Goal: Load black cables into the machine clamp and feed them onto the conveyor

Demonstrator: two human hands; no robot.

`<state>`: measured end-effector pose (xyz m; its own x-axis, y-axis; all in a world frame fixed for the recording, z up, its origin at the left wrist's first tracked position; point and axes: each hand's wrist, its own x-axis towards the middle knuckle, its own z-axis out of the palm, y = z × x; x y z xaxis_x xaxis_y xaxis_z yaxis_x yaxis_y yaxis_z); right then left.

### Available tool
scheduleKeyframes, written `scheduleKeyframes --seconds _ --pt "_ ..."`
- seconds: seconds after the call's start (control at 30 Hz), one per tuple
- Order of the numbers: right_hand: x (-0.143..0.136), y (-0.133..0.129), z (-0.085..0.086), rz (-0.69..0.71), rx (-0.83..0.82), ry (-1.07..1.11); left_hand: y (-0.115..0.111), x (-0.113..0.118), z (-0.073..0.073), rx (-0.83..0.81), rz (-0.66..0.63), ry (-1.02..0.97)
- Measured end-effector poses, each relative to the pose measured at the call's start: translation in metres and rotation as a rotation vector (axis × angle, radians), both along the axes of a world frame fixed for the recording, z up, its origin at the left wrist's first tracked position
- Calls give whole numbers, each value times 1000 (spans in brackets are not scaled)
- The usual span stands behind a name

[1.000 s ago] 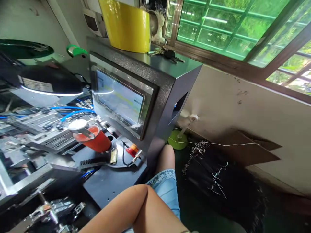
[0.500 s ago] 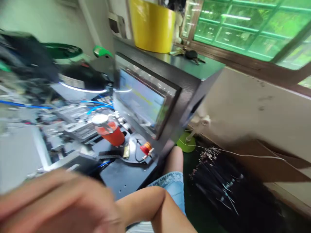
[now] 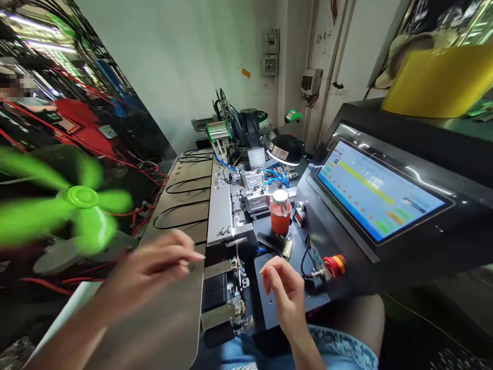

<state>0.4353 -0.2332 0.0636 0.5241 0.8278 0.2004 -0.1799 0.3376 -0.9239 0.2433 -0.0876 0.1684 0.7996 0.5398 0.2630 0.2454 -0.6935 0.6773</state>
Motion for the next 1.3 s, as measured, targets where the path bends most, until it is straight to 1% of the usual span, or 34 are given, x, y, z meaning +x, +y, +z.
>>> scheduleKeyframes --seconds 0.07,0.1,0.17,0.23,0.3,0.33,0.4,0.43,0.47,0.5,0.57,0.6,0.63,0.67,0.7,0.83,0.93,1.0,1.03,1.1,1.23,1.3 --pt "-3 1 -5 64 -110 -90 -6 13 -15 -122 -147 74" --pt "-4 2 -7 87 -148 -139 -10 20 -25 -175 -174 93" --pt "-7 4 -10 103 -194 -218 -17 31 -47 -223 -126 86" --pt "-12 8 -13 92 -219 -253 -22 36 -65 -228 -58 75" --pt "-17 12 -16 78 -231 -257 -25 36 -77 -215 -31 78" --pt "-18 13 -17 68 -233 -261 -26 35 -79 -198 -25 83" --pt "-19 15 -17 59 -235 -294 -25 32 -78 -134 -35 96" --pt "-17 15 -16 77 -236 -319 -23 31 -75 -94 -64 120" --pt "-15 15 -15 128 -238 -346 -21 29 -71 -54 -115 161" --pt "-12 15 -13 208 -241 -372 -19 27 -66 -18 -182 213" --pt "-6 16 -9 398 -253 -408 -15 24 -58 32 -315 314" --pt "-4 17 -7 463 -258 -420 -13 22 -56 41 -354 345" --pt "-3 18 -6 483 -259 -429 -11 21 -55 42 -356 354" --pt "-4 19 -5 454 -256 -432 -11 21 -55 30 -323 339" --pt "-5 21 -5 385 -246 -429 -11 21 -57 7 -267 304" --pt "-21 26 -9 39 -119 -413 -21 28 -68 -185 -28 119" --pt "-34 27 -16 -130 -14 -463 -30 33 -71 -321 50 68" --pt "-40 27 -21 -198 -3 -494 -34 34 -71 -359 70 60" --pt "-42 27 -23 -214 -11 -502 -34 34 -71 -363 76 65" --pt "-42 28 -25 -195 -43 -506 -32 33 -71 -345 84 94" --pt "-31 28 -25 -77 -177 -464 -20 30 -74 -222 140 183" --pt "-23 26 -24 -69 -232 -455 -13 30 -77 -163 175 224"
